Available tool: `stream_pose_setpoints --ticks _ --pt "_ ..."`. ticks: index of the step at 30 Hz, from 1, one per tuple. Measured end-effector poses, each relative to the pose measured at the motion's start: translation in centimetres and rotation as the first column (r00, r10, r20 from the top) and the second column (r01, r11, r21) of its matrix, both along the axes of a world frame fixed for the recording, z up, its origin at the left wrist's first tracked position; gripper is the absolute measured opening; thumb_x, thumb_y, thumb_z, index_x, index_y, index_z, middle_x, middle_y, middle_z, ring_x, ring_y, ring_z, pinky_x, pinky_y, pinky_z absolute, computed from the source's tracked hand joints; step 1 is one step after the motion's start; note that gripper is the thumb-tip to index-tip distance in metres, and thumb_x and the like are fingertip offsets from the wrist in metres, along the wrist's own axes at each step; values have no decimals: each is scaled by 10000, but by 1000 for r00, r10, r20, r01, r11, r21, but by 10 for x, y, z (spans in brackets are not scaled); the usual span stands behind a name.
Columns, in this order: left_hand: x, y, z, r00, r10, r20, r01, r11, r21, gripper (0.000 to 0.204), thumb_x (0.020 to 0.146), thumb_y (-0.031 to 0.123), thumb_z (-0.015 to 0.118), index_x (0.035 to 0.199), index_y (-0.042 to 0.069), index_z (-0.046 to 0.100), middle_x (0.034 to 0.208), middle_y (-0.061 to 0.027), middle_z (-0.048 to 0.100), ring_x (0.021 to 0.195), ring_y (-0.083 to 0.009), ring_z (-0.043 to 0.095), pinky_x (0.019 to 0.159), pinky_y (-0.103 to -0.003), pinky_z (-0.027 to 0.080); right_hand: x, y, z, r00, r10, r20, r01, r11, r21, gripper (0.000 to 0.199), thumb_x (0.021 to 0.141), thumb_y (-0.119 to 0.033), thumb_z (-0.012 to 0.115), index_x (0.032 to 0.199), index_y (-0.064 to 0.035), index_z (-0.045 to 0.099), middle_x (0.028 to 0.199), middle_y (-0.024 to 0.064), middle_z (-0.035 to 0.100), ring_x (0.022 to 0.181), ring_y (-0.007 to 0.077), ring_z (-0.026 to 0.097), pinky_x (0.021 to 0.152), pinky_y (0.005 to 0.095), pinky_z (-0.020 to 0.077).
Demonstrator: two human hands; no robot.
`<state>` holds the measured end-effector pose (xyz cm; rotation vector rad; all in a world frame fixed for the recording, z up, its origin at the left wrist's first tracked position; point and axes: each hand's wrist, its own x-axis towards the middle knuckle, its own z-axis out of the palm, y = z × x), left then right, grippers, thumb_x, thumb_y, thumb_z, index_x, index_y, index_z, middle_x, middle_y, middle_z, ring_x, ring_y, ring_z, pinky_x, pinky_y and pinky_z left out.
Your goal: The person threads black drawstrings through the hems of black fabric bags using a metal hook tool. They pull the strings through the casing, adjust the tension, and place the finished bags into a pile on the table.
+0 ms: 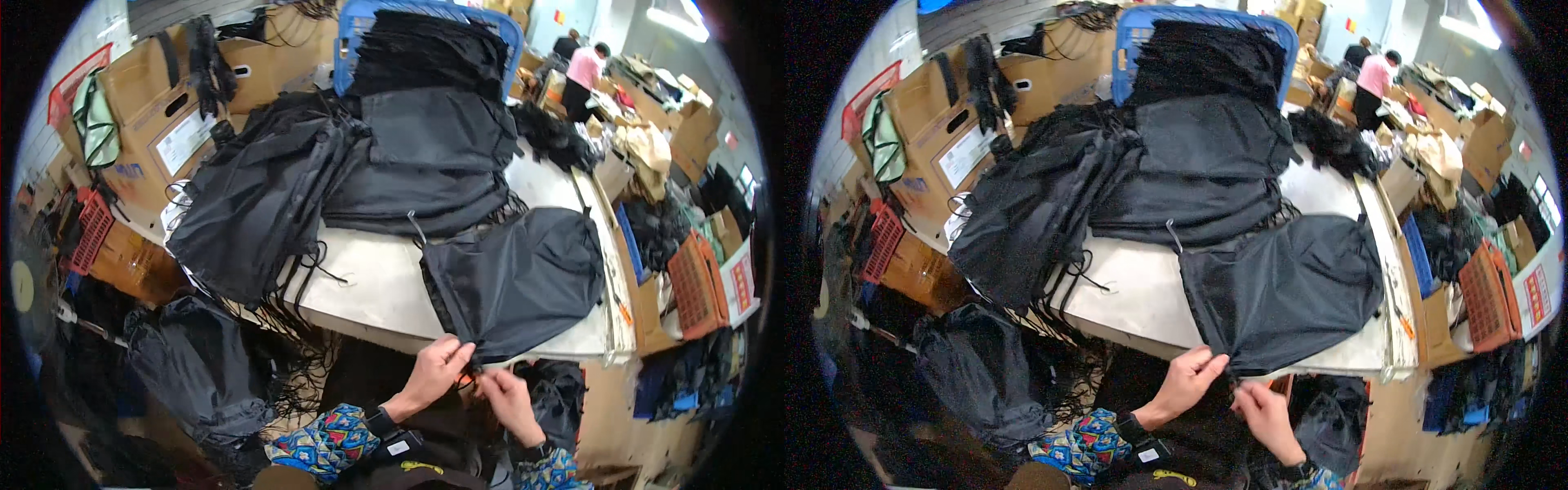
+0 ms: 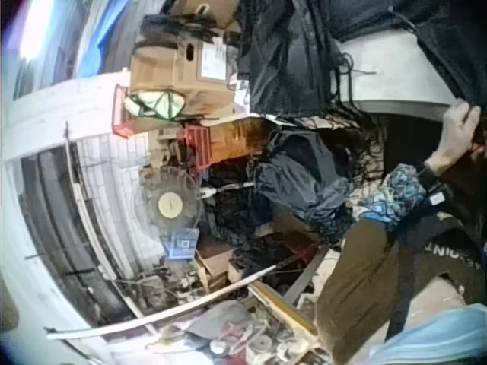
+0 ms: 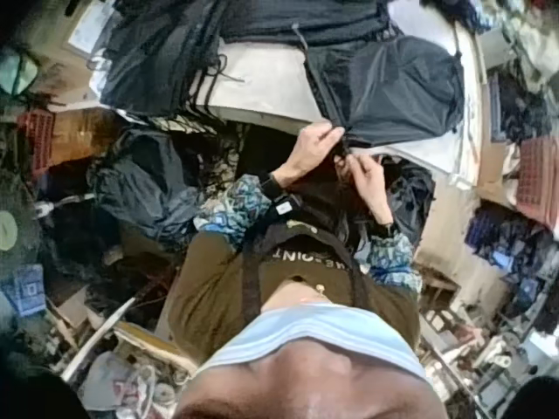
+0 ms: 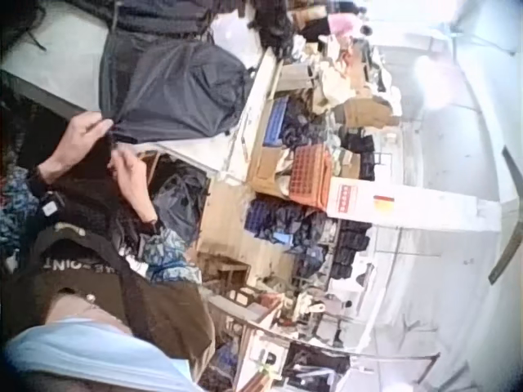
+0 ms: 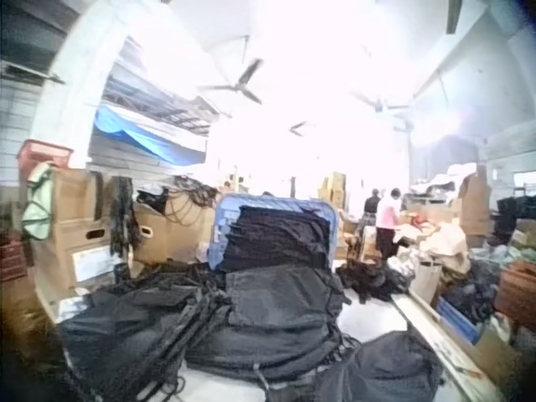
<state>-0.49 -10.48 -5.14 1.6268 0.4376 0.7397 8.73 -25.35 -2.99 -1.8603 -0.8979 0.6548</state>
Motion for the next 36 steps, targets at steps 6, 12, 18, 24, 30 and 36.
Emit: stream_pose_setpoints --ticks 6,12,18,24,30,36 --pt "27 -23 -16 973 -125 196 196 894 -402 283 898 153 602 705 17 445 628 60 361 619 -13 346 495 -228 310 12 -1 21 782 158 603 -139 987 -78 115 837 -100 616 759 -16 613 629 117 602 579 266 611 529 331 467" --pt "27 -30 -3 991 -28 131 -8 964 264 129 877 112 557 933 -3 548 817 -172 551 616 -400 527 515 -398 446 58 59 136 731 -146 666 -56 961 272 292 911 -104 552 1173 24 537 1086 167 618 921 273 630 785 326 487" --pt "12 -8 -17 994 98 -52 -37 733 679 172 902 153 530 1041 65 582 736 -134 527 602 -327 579 470 -404 454 47 72 190 945 125 302 -244 885 396 201 967 -149 489 1008 13 600 809 43 634 820 97 588 759 227 448" --pt "-63 106 -14 835 486 -258 -173 677 715 257 870 316 612 806 75 552 647 -167 598 551 -365 591 463 -439 452 153 -47 241 807 -589 -26 133 139 981 287 986 -219 466 1134 18 528 876 39 564 797 107 521 777 256 453" --pt "-13 89 37 959 245 -142 -9 529 848 756 718 377 739 1274 -27 425 1234 -199 497 1137 -361 468 943 -459 372 117 -16 184 692 -692 208 240 491 837 285 1000 -199 428 1162 8 539 874 41 599 652 47 512 560 173 378" --pt "61 76 -8 932 218 -290 29 753 657 583 782 299 666 1218 -27 456 1090 -196 542 1032 -345 521 864 -432 440 96 -14 174 676 -610 414 179 680 711 286 994 -140 425 1197 34 526 922 49 617 678 38 503 548 165 367"
